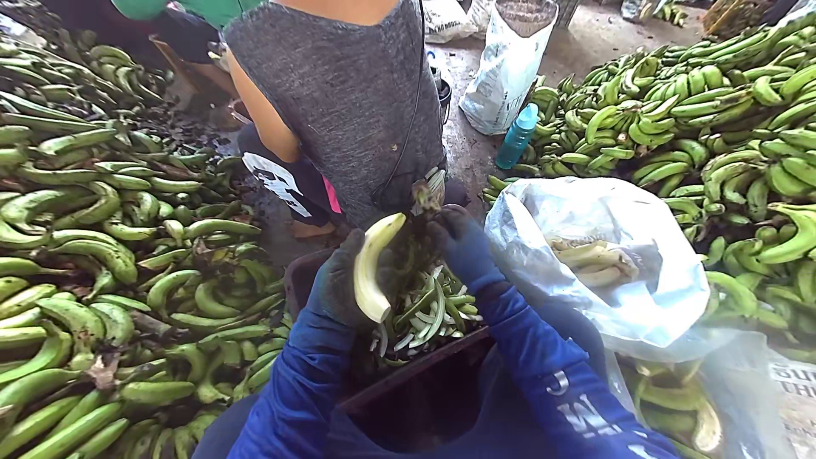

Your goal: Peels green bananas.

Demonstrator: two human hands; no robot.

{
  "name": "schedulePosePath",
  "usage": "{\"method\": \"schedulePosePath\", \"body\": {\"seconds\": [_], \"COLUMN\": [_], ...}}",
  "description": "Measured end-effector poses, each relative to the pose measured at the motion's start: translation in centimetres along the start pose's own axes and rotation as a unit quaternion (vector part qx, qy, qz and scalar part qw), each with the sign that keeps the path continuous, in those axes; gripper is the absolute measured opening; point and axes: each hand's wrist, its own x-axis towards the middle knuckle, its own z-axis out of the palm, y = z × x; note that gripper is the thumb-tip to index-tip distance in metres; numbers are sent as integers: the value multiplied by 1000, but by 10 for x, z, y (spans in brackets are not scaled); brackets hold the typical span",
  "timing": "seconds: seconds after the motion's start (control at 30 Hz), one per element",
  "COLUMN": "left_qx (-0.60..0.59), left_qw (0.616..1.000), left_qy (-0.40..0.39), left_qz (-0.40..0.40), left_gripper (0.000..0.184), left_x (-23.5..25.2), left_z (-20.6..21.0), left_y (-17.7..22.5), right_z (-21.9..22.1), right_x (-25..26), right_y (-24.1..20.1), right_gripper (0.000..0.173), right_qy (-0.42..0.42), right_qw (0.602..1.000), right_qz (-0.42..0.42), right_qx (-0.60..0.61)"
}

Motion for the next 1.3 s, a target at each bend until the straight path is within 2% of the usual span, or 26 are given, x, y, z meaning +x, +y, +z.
{"method": "schedulePosePath", "body": {"seconds": [0.1, 0.17, 0.2, 0.27, 0.33, 0.37, 0.4, 0.43, 0.5, 0.57, 0.6, 0.67, 0.7, 0.73, 0.8, 0.83, 0.93, 0.97, 1.03, 1.13, 1.2, 1.3], "left_qx": [34, 68, 84, 129, 163, 170, 168, 161, 162, 161, 166, 188, 200, 188, 167, 159, 143, 137, 131, 121, 134, 205], "left_qw": [999, 994, 991, 979, 973, 972, 975, 977, 972, 961, 952, 953, 947, 941, 922, 916, 901, 899, 897, 903, 907, 918], "left_qy": [22, 21, -11, -84, -70, -66, -69, -86, -134, -169, -187, -44, 44, 115, 197, 209, 234, 236, 245, 263, 254, 107], "left_qz": [35, 82, 101, 134, 150, 147, 130, 112, 103, 150, 177, 236, 247, 258, 288, 304, 335, 341, 345, 316, 309, 321], "left_gripper": [54, 50, 50, 55, 46, 41, 44, 52, 70, 67, 60, 37, 29, 30, 41, 43, 40, 38, 34, 33, 36, 43], "left_x": [2, 5, 7, 11, 8, 7, 5, 5, 11, 22, 27, 10, -4, -15, -25, -29, -41, -43, -45, -44, -39, -33], "left_z": [-1, -3, -3, 2, 20, 26, 27, 23, 3, -24, -40, -25, -9, 0, -3, -10, -28, -33, -40, -44, -58, -121], "left_y": [0, -2, -6, -18, -36, -40, -41, -38, -26, -9, 2, 25, 38, 50, 73, 84, 108, 113, 119, 122, 124, 129], "right_z": [-7, -5, -2, 7, 8, 3, -5, -17, -52, -96, -118, -150, -155, -152, -124, -103, -25, 4, 67, 164, 215, 247], "right_x": [6, -5, -13, -27, -33, -33, -32, -31, -32, -36, -39, -44, -44, -45, -46, -47, -52, -49, -40, -31, -35, -53], "right_y": [3, -12, -21, -36, -48, -51, -51, -50, -47, -36, -28, -1, 16, 28, 25, 12, -23, -31, -39, -28, -10, 5], "right_gripper": [54, 51, 51, 62, 76, 75, 72, 67, 62, 53, 47, 50, 53, 57, 58, 56, 50, 49, 44, 46, 46, 39], "right_qy": [17, 16, 5, -65, -148, -166, -162, -136, -27, 103, 159, 223, 236, 239, 211, 176, -4, -82, -209, -360, -409, -419], "right_qw": [995, 991, 990, 992, 986, 983, 983, 988, 999, 982, 961, 921, 921, 935, 970, 983, 999, 996, 972, 891, 854, 831], "right_qz": [56, 33, 18, 26, 56, 67, 70, 63, 30, 16, 33, 73, 68, 54, 22, 9, -20, -13, 6, 38, 66, 104], "right_qx": [78, 129, 140, 105, 59, 49, 46, 39, -36, -155, -223, -311, -303, -256, -117, -56, 36, 14, -106, -275, -316, -351]}}
